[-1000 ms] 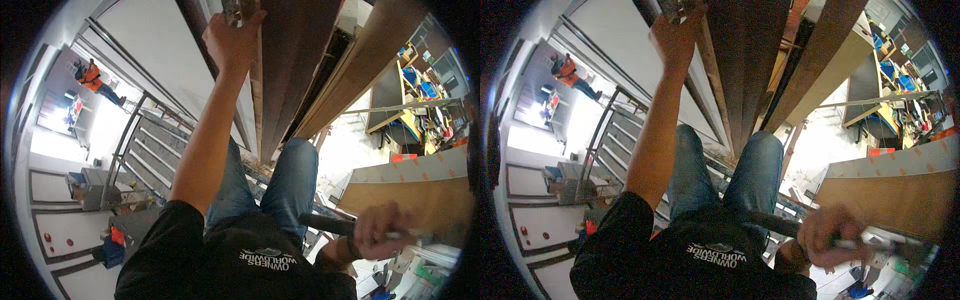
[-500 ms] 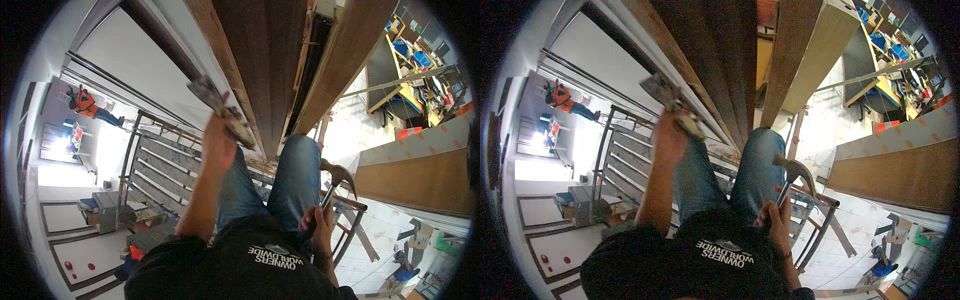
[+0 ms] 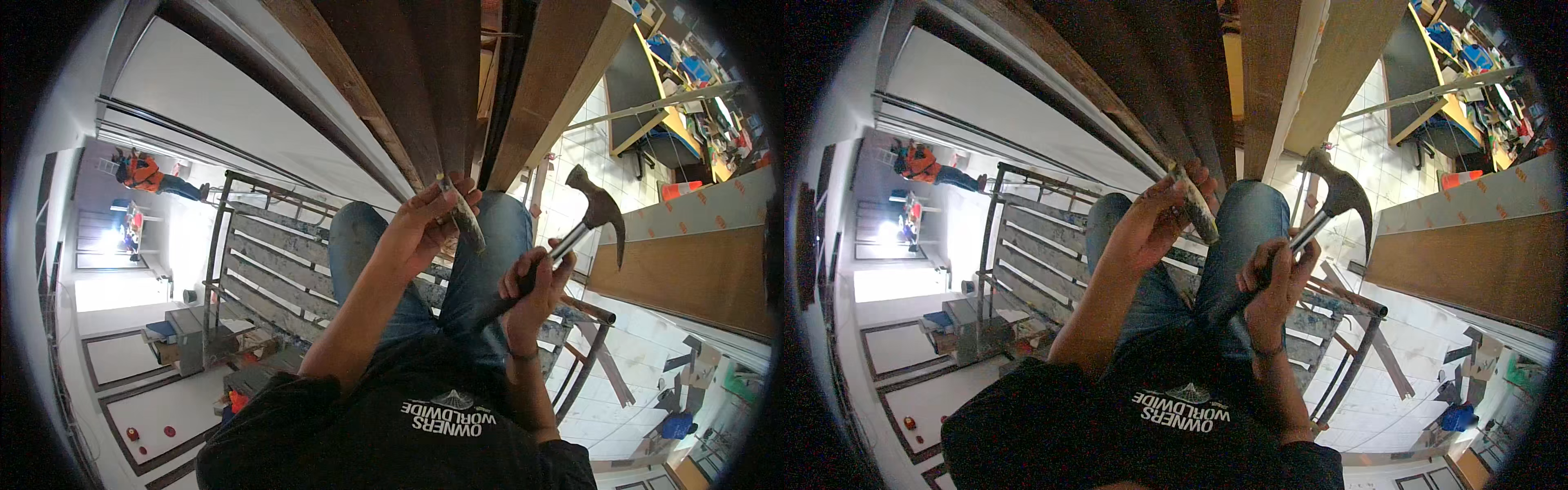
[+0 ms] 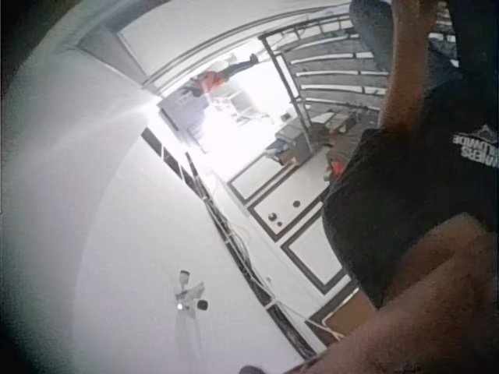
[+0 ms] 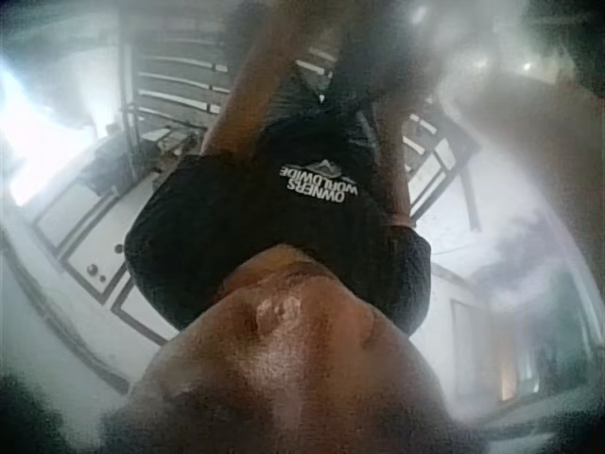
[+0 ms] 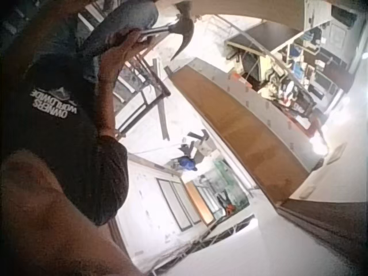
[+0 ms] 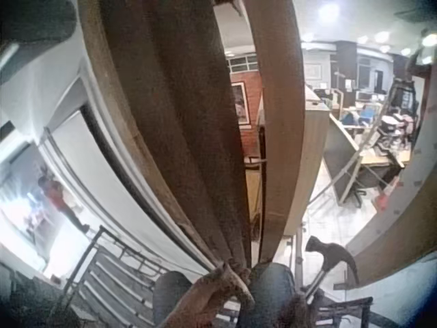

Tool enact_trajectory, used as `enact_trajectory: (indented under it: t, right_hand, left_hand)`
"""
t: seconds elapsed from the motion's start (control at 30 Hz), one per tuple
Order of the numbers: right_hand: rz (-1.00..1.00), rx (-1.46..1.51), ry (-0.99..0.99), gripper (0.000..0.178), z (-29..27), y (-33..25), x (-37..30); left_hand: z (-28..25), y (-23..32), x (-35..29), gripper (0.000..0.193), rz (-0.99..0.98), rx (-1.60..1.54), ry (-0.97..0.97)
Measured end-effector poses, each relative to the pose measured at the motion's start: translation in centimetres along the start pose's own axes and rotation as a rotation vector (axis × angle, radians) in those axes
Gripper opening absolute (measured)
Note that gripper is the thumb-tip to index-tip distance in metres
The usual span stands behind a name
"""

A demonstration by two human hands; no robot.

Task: The person uses a putty knife and a hammer to pry and remove wooden trim from a door frame while standing on scaffolding.

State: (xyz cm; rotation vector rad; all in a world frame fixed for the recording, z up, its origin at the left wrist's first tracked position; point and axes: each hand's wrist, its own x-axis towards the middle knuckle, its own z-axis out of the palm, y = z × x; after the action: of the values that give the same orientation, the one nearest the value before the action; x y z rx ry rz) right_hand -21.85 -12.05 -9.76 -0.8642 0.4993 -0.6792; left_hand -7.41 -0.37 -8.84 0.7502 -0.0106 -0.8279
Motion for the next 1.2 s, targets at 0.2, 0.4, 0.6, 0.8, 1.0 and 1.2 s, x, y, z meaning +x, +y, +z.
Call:
enact_trajectory:
  t: [0.2,0.4,0.6,0.8,1.0,1.2]
  right_hand:
    - [-0.013,0.097,-0.064,0.028,0.1,1.2,1.5]
    - [0.008,0.071,-0.091,0.030,-0.8,2.0,1.7]
    - [0.035,0.054,-0.065,0.031,-1.5,3.2,1.9]
    - [0.042,0.035,-0.037,0.032,-1.4,3.3,2.0]
    - [0.021,-0.035,-0.060,0.035,-2.2,3.6,2.2]
    - [0.030,0.024,-0.076,0.035,-2.5,3.7,2.4]
  left_hand:
    - [1.6,0.9,1.6,0.028,0.012,0.005,0.111]
    - [0.8,1.2,3.1,0.018,0.127,0.003,0.070]
    - [1.0,1.0,4.3,0.016,0.179,0.002,0.070]
    - [1.9,1.3,4.9,0.018,0.224,0.026,0.084]
    - [2.8,1.5,5.2,0.018,0.247,-0.004,0.083]
    - [1.9,1.4,6.0,0.020,0.260,-0.018,0.082]
